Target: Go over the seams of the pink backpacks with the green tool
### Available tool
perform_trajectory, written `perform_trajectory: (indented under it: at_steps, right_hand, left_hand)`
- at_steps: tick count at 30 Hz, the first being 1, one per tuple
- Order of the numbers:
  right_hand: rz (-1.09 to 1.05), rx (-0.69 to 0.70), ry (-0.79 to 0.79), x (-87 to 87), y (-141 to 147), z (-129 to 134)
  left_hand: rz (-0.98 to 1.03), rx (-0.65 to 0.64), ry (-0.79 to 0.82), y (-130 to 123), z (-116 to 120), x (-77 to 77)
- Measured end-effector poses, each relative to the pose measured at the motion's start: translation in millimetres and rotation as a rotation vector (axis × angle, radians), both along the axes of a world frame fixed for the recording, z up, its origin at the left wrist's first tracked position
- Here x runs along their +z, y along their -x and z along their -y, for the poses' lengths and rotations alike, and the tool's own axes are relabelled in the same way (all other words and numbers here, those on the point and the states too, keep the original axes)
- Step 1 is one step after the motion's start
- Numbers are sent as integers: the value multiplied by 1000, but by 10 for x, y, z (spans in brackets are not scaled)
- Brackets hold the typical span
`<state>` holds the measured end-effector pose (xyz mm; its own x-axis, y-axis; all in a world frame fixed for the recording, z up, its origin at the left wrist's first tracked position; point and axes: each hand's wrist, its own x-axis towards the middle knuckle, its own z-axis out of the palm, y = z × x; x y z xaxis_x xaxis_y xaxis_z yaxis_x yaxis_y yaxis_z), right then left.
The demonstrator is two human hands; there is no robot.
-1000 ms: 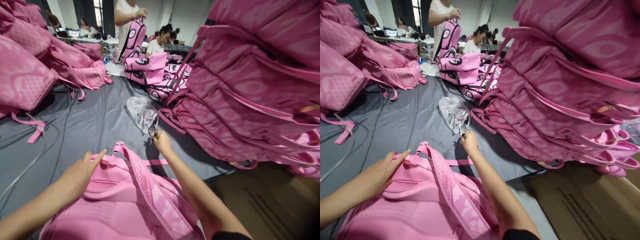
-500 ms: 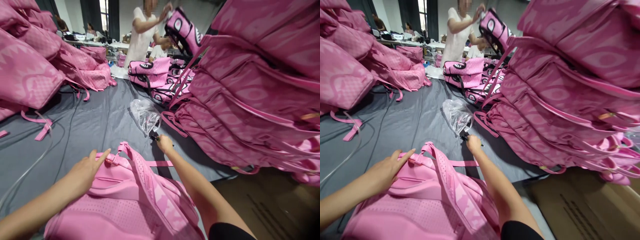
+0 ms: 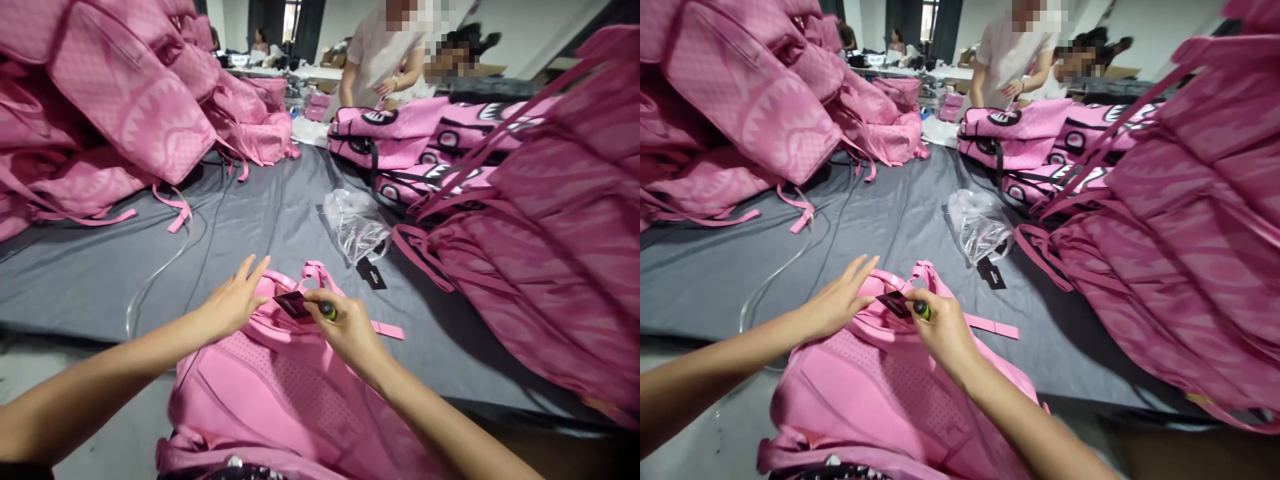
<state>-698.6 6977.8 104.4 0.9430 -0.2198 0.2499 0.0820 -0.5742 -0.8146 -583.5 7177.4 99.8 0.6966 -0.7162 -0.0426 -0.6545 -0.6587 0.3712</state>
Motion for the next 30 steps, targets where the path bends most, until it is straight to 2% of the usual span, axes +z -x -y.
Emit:
perform_trajectory:
  at_steps: [3,6,10,14,18,21,24,27,30]
  right_hand:
    - [14,19,124,12,-69,-64]
    - [-119,79,248,37,-135,-170]
    - [-319,207,515,-33,-211,-390]
    - [-317,272,729,-135,-299,-533]
    - [-373,381,760,-153,-371,-549]
    - [-317,340,778,-110,-385,-541]
    - [-204,322,715,-67,-433,-605]
    - [-152,415,673,-35,-556,-713]
    - [-134,505,774,23,-620,-733]
  left_hand:
    - [-9,65,199,208,-317,-173]
    - [-16,109,244,352,-502,-335]
    - [42,113,322,377,-529,-475]
    - [137,84,360,341,-509,-577]
    - [146,88,362,308,-514,-623]
    - [116,81,363,299,-529,-614]
    - [127,74,372,297,-558,-612]
    - [164,63,365,264,-596,-646]
    - [185,45,359,205,-626,-680]
